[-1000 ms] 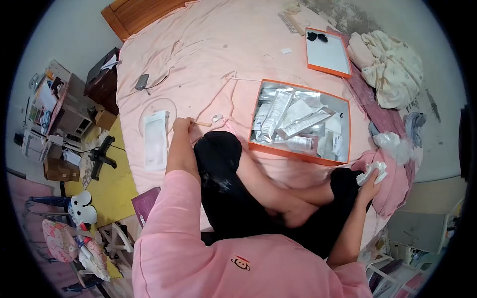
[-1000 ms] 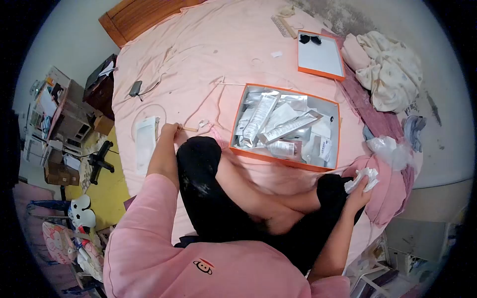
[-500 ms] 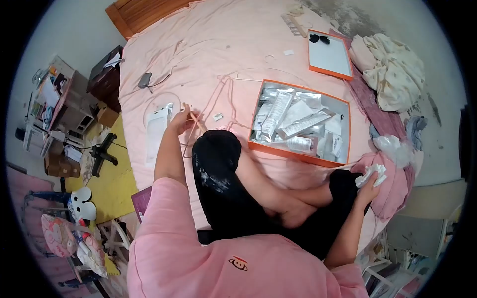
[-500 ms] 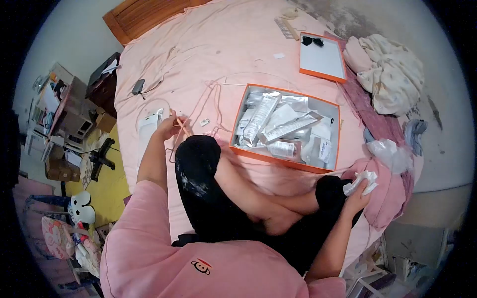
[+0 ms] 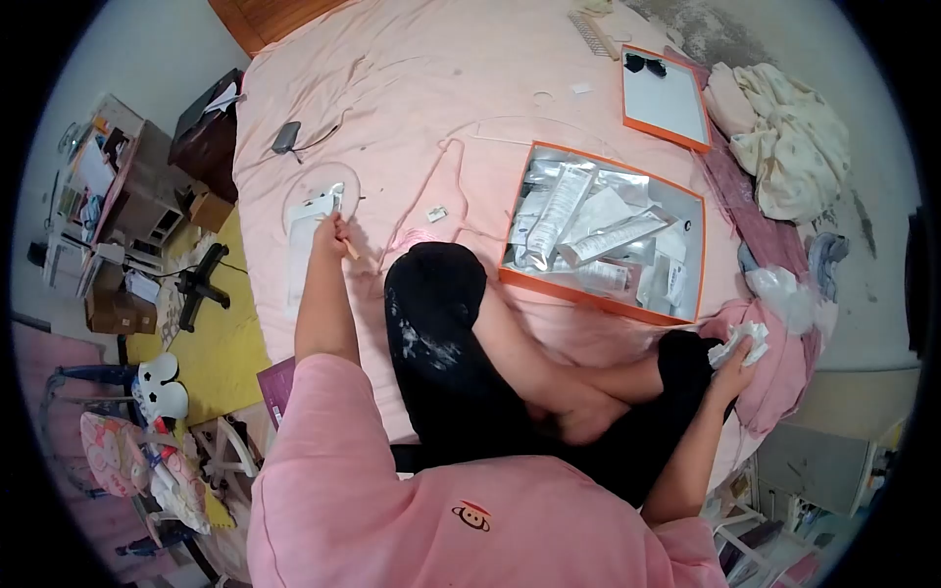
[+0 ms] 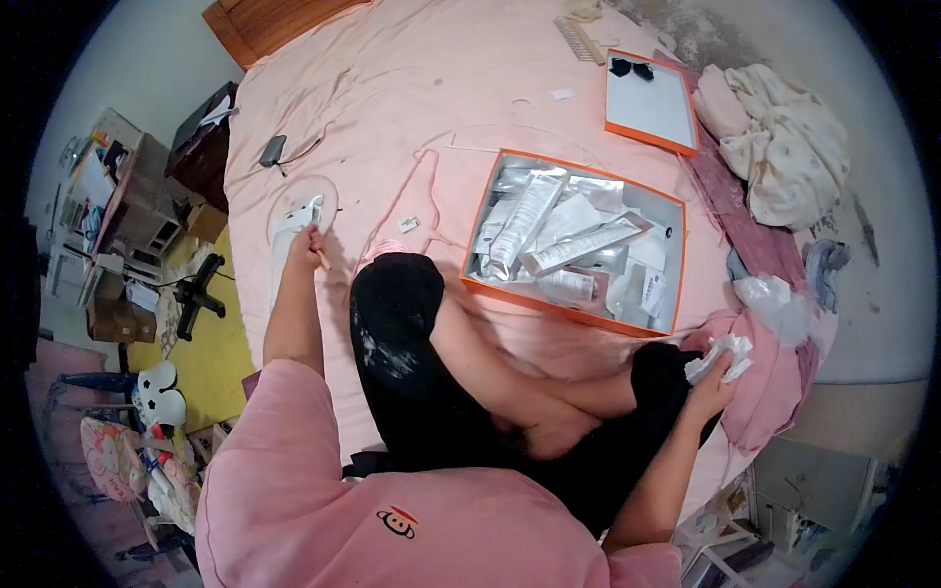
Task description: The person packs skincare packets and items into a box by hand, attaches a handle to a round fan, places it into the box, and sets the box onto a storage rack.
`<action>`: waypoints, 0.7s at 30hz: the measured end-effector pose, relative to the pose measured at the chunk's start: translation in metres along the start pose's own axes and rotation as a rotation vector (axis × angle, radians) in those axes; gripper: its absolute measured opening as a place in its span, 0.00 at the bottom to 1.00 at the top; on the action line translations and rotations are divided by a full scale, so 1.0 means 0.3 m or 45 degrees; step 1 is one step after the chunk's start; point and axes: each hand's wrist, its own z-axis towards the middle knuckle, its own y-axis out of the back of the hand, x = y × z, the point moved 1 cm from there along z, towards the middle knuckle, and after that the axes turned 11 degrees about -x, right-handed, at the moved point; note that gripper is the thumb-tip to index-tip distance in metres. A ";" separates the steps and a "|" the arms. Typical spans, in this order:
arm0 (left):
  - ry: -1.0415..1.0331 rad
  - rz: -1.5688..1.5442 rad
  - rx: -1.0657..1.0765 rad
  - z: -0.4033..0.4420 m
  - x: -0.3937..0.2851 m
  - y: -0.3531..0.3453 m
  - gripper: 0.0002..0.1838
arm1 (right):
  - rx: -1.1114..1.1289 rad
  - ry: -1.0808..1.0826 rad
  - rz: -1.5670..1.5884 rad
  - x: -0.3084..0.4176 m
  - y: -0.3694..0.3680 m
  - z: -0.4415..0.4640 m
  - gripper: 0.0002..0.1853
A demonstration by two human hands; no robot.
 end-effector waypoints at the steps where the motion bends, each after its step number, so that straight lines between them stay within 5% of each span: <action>1: 0.141 -0.061 -0.013 0.016 0.009 0.012 0.10 | -0.003 0.007 -0.016 -0.002 -0.002 0.001 0.18; 3: 0.432 -0.183 -0.040 0.030 0.062 0.013 0.11 | -0.010 0.058 -0.041 -0.014 -0.002 0.004 0.18; 6: -0.126 -0.441 -0.469 -0.034 0.115 -0.077 0.11 | -0.011 0.106 -0.076 -0.014 -0.004 0.004 0.18; 9: -0.527 -0.555 -0.431 0.153 0.143 -0.042 0.15 | -0.005 0.104 -0.089 0.011 -0.007 -0.010 0.18; 14: -0.401 -0.704 -0.614 0.074 0.141 -0.109 0.07 | 0.025 0.020 -0.072 -0.029 0.008 0.006 0.18; 21: -0.396 -0.450 0.049 -0.263 0.080 -0.372 0.07 | -0.019 0.149 -0.101 0.002 -0.034 0.007 0.16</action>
